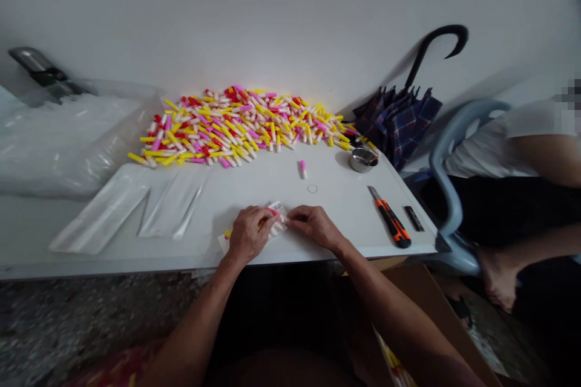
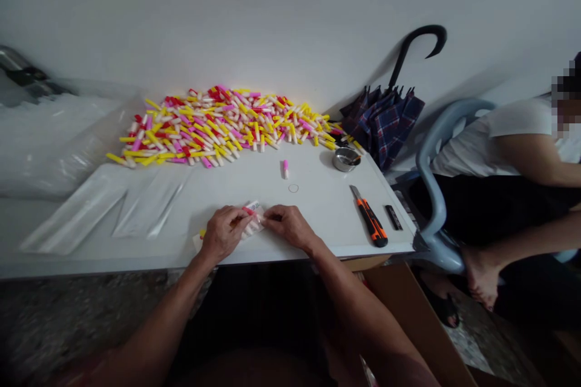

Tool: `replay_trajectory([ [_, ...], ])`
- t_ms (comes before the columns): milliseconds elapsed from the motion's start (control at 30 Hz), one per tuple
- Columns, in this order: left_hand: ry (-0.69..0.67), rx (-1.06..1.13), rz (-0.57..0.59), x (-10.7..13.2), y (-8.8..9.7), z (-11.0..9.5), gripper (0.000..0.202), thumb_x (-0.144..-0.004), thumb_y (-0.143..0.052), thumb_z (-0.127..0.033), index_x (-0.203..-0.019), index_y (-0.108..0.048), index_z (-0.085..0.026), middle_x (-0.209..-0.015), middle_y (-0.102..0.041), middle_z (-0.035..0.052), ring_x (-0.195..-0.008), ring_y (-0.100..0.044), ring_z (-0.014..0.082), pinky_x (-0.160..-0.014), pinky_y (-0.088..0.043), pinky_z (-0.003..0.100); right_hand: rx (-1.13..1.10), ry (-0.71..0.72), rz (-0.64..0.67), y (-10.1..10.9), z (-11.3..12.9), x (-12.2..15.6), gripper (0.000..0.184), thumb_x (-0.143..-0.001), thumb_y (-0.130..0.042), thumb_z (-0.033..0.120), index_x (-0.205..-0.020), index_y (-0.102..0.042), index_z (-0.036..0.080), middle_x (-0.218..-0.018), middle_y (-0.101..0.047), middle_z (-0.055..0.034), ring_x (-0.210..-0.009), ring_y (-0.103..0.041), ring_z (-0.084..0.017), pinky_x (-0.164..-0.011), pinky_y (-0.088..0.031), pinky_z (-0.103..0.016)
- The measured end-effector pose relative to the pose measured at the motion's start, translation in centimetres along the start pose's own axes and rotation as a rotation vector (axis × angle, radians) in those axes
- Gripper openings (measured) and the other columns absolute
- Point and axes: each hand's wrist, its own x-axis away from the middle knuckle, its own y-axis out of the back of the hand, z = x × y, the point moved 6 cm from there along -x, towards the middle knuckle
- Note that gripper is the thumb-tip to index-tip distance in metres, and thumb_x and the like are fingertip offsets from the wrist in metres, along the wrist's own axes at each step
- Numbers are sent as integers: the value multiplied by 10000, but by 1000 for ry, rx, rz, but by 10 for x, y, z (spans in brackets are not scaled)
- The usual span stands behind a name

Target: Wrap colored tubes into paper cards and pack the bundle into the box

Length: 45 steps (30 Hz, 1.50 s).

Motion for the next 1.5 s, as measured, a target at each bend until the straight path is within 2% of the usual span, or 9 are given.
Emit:
replay_trajectory([
  [200, 48, -45, 46, -6, -4, 5, 149, -952, -633, -347, -889, -703, -232, -851, -727, 25, -840, -641, 205, -798, -457, 353, -57, 43, 26, -2, -6, 5, 171, -928, -641, 297, -988, -787, 231, -983, -763, -33, -908, -693, -197, -849, -511, -297],
  [433, 52, -72, 162, -18, -7, 0, 176, -922, -641, -277, -763, -706, -239, -776, -702, 14, -799, -620, 205, -733, -423, 344, 102, 72, -7, 0, 4, 5, 174, -953, -639, 298, -953, -802, 236, -892, -730, -38, -831, -664, -188, -790, -479, -289],
  [700, -49, 10, 11, -10, 6, -10, 197, -964, -606, -312, -799, -681, -235, -798, -718, 5, -826, -633, 199, -887, -419, 395, -25, 98, 8, -7, 2, 17, 260, -1000, -598, 403, -1005, -809, 253, -940, -726, -57, -889, -661, -198, -835, -495, -307],
  [900, -42, 134, -72, -8, 12, -12, 209, -974, -598, -336, -818, -678, -221, -789, -688, 21, -804, -622, 196, -846, -470, 368, -205, 75, -53, -5, 1, 22, 197, -945, -685, 407, -1000, -827, 282, -995, -725, -55, -956, -651, -199, -898, -504, -324],
  [1033, -22, 207, -93, -8, 14, -14, 203, -979, -595, -346, -845, -682, -220, -838, -688, 32, -847, -621, 196, -839, -496, 347, -412, -66, -28, -11, -4, 24, 268, -909, -711, 450, -1078, -818, 273, -1132, -722, -63, -861, -639, -180, -720, -536, -286],
  [1100, -46, 196, -105, -6, 13, -16, 189, -977, -600, -330, -850, -681, -217, -828, -683, 32, -842, -612, 196, -829, -492, 346, -485, -118, 16, -16, -4, 26, 320, -899, -713, 470, -1109, -811, 250, -1103, -736, -63, -793, -621, -164, -649, -524, -263],
  [1233, -132, 147, -155, -2, 11, -23, 163, -978, -605, -293, -860, -678, -208, -824, -684, 32, -831, -598, 198, -821, -471, 351, -534, -108, 62, -19, 1, 26, 335, -888, -720, 483, -1047, -821, 205, -978, -740, -52, -781, -611, -160, -682, -538, -267],
  [1400, -216, 41, -217, 2, 9, -35, 137, -973, -604, -253, -860, -665, -206, -807, -680, 37, -809, -586, 205, -839, -446, 372, -515, -141, -95, -10, 1, 19, 353, -850, -743, 516, -898, -818, 174, -843, -712, -55, -734, -593, -170, -594, -518, -257],
  [1500, -254, -14, -232, 4, 6, -39, 124, -968, -605, -239, -861, -658, -206, -805, -687, 41, -812, -580, 209, -883, -438, 392, -519, -142, -110, -12, 2, 15, 342, -824, -766, 515, -856, -810, 178, -830, -701, -51, -717, -586, -165, -575, -506, -251],
])
